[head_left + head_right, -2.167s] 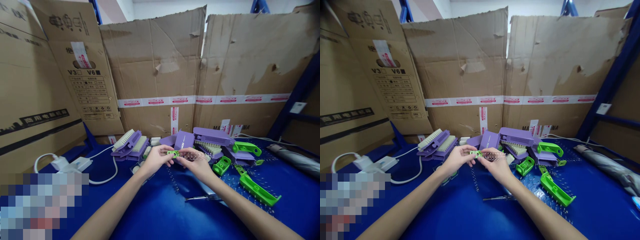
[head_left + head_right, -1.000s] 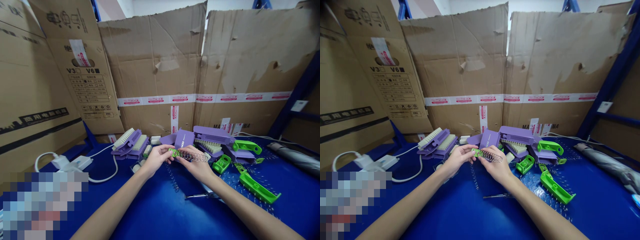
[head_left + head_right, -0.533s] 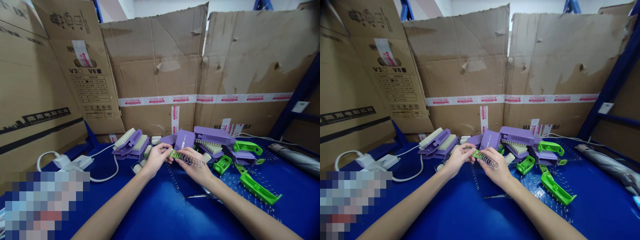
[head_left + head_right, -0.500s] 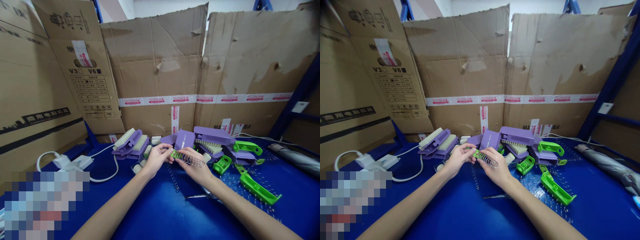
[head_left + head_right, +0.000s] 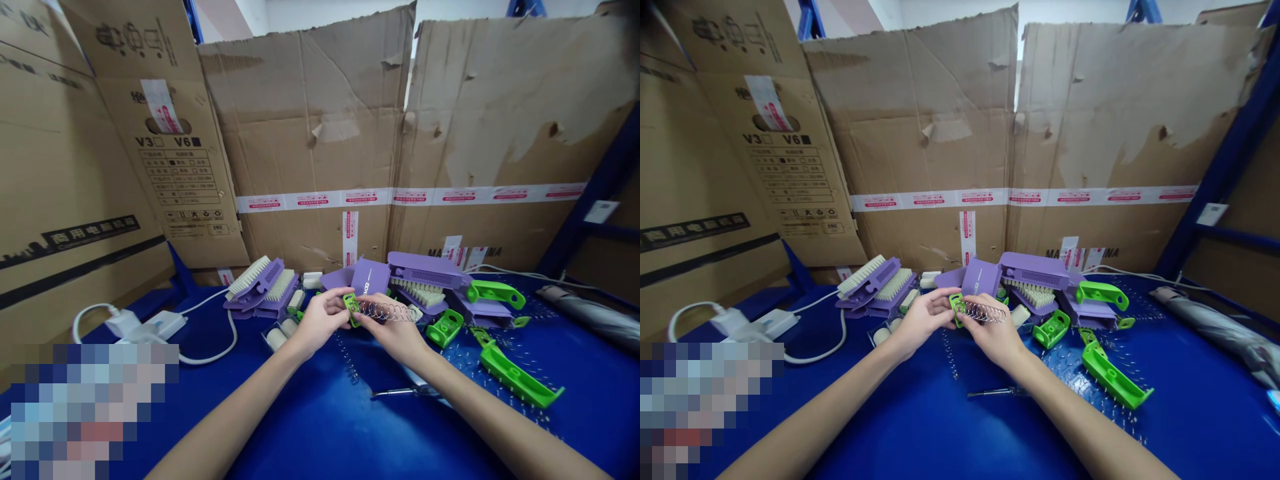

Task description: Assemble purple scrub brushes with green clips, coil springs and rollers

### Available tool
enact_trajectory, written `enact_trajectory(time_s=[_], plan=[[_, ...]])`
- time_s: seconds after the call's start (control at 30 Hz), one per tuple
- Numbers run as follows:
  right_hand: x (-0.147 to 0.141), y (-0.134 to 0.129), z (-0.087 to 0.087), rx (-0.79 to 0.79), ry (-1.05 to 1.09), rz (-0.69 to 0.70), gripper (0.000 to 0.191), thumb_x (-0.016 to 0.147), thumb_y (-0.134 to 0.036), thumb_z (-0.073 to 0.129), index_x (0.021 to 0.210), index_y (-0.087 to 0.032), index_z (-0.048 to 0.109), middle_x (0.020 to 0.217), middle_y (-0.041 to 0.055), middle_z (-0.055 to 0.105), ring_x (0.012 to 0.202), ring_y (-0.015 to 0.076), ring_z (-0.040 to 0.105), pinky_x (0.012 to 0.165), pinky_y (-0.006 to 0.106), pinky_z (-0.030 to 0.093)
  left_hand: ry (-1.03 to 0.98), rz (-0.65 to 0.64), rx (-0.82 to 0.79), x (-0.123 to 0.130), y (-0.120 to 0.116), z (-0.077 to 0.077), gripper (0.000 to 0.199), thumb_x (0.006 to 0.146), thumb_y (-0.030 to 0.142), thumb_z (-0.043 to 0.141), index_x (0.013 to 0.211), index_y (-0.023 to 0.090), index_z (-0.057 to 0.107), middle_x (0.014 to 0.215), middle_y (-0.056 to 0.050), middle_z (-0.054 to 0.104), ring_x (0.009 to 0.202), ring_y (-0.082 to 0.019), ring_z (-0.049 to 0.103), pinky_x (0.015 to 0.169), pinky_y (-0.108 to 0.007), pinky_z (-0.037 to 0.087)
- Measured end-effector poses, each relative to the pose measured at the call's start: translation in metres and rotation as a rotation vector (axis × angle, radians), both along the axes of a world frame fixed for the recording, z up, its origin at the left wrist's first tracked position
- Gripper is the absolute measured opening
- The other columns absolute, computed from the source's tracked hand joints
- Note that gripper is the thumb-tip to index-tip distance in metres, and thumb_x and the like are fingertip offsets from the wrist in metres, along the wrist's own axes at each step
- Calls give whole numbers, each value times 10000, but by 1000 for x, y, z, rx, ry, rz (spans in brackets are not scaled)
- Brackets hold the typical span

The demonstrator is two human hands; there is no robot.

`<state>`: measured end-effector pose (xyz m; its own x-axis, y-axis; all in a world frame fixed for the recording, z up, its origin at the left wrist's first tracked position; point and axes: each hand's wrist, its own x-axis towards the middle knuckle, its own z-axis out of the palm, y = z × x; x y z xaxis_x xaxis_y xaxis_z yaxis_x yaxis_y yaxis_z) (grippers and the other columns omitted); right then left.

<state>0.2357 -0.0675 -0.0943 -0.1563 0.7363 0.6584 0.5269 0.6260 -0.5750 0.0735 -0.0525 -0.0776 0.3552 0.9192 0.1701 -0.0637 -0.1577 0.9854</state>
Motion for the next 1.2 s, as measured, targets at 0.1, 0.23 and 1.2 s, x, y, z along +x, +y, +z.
enact_trajectory(time_s=[0.1, 0.23, 1.2], plan=[[1, 0, 0, 3, -38, -7, 190, 798, -258, 593, 960, -179, 653, 834, 54, 649, 778, 183, 624, 712, 306, 498, -1, 22, -19, 2, 0, -2, 427, 641, 154, 653, 1055, 115, 556, 783, -37, 625, 718, -139, 607, 634, -269, 530], [2, -1, 2, -9, -50, -6, 176, 795, -247, 593, 945, -175, 653, 856, 54, 652, 790, 176, 628, 703, 283, 497, -26, 64, -24, 3, 0, -4, 389, 631, 165, 671, 998, 118, 552, 778, -37, 629, 712, -141, 614, 616, -263, 534], [1, -1, 0, -15, 13, 96, 148, 817, -249, 583, 934, -200, 659, 864, 47, 628, 760, 162, 611, 682, 271, 496, -4, 157, 184, 7, 0, -13, 280, 643, 113, 583, 905, 166, 500, 761, 8, 579, 647, -109, 572, 542, -227, 535]])
